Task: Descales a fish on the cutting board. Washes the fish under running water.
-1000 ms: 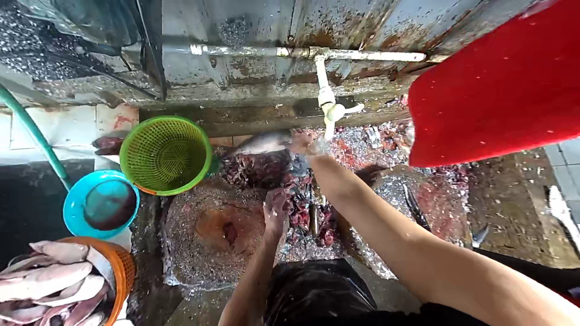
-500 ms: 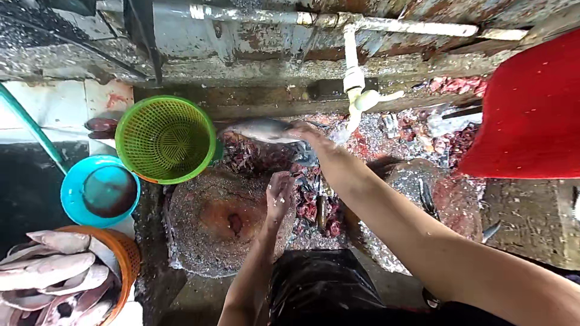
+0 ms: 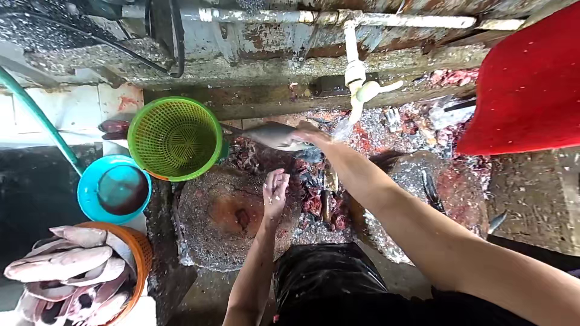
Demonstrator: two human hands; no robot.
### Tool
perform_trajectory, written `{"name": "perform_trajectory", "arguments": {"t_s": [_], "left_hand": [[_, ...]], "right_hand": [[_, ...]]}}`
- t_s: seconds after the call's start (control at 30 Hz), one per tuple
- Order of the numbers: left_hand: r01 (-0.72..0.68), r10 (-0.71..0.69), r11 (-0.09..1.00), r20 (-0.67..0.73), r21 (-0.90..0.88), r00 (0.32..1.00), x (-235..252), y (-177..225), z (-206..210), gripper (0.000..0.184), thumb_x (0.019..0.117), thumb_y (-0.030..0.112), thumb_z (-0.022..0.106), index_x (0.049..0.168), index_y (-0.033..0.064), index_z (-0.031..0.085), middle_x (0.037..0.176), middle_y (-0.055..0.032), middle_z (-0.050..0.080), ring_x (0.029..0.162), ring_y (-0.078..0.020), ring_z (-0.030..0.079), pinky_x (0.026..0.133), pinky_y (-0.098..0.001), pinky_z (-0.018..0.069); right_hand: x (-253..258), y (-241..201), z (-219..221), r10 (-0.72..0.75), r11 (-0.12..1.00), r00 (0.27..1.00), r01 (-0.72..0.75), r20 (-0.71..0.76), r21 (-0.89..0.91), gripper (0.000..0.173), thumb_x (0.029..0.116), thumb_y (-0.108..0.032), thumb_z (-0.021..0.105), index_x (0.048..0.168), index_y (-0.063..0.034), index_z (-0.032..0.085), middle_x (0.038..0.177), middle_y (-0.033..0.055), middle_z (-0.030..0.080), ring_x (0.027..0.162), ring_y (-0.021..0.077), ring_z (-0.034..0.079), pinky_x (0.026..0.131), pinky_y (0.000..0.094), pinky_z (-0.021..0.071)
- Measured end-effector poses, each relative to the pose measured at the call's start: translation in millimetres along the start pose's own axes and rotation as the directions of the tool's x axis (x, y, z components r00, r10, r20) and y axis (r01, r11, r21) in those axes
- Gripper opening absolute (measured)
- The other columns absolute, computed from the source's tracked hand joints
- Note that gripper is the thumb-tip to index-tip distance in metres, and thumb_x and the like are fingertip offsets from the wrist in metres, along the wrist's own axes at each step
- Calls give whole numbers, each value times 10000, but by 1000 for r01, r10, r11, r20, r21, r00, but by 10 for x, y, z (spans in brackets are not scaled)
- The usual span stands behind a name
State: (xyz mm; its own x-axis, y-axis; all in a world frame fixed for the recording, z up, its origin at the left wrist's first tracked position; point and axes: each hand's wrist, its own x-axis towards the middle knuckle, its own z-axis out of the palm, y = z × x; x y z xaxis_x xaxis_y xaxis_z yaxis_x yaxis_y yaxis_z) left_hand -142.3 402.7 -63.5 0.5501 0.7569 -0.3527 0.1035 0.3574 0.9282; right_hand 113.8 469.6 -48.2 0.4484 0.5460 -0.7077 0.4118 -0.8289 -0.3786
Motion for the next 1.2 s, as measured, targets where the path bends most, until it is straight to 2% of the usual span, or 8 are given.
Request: {"name": "perform_trajectory", "arguments": {"t_s": [0.17,0.33,0.5,0.73,0.87,0.97,1.07,1.2], "left_hand": [[296,-218,907,268,-299,938,270,42,583,557,1103,375,403,1523,11,370,1387,-210,610,1170,-302,670,990,-452,561],[448,-244,641,388,-623,889,474,81,1557,456,1014,423,628,1330,95,598,1208,-116,687,1140,-252,656,1010,-486,538],[438,-207,565,393,-699,896,559,40,1667,465,978,397,631,1373,158,578,1265,-140,684,1133,-317,676,926,-585,570],[304,-139,815,342,-494,929,908,397,1857,363,1110,404,366,1113,111,579,862,-26,660,770,-156,666,723,-368,603],[351,-157,834,426,-426,891,1330,772,2127,398,1121,391,361,1131,69,594,792,-36,651,612,-144,628,556,-297,567],[272,-159,886,306,-375,939,1580,944,2252,424,1108,400,408,1321,63,550,1085,-116,696,830,-215,687,703,-372,595],[130,-135,989,71,74,988,1625,900,2149,598,1064,451,518,1439,-15,508,1408,-222,587,1280,-329,577,1068,-517,482],[3,-41,925,93,381,995,1121,881,1595,508,1071,407,501,1301,-29,626,1288,-263,637,1233,-385,597,1057,-581,475]], "right_hand": [[-846,958,-228,80,874,995,-42,-58,484,545,807,-366,788,1235,-55,658,1101,163,696,1001,287,668,862,540,555],[-1386,1301,-299,-160,858,967,235,-198,457,327,808,-185,809,1102,-75,717,941,87,743,815,183,703,739,432,588],[-1635,1805,-477,-299,863,948,318,-112,393,293,757,-201,852,1001,-76,746,870,62,759,780,168,729,760,423,626],[-2333,2445,-61,-265,709,958,272,-112,650,631,624,-79,870,1210,-49,640,1066,71,735,958,165,716,869,398,614],[-2398,2615,672,-209,339,959,253,-190,906,786,590,26,846,1308,-23,530,1139,105,724,1026,216,720,889,433,625],[-2357,2446,981,-168,61,953,267,-254,962,790,577,12,852,1282,-20,495,1077,129,726,966,249,730,839,466,629],[-2169,2036,884,-25,-10,963,267,-267,964,775,707,-149,821,1367,-22,434,1037,156,705,902,263,723,789,475,630],[-1563,1598,653,-3,-66,957,289,-290,955,692,779,-117,819,1381,-64,482,1089,179,701,937,294,710,812,515,611]]}}
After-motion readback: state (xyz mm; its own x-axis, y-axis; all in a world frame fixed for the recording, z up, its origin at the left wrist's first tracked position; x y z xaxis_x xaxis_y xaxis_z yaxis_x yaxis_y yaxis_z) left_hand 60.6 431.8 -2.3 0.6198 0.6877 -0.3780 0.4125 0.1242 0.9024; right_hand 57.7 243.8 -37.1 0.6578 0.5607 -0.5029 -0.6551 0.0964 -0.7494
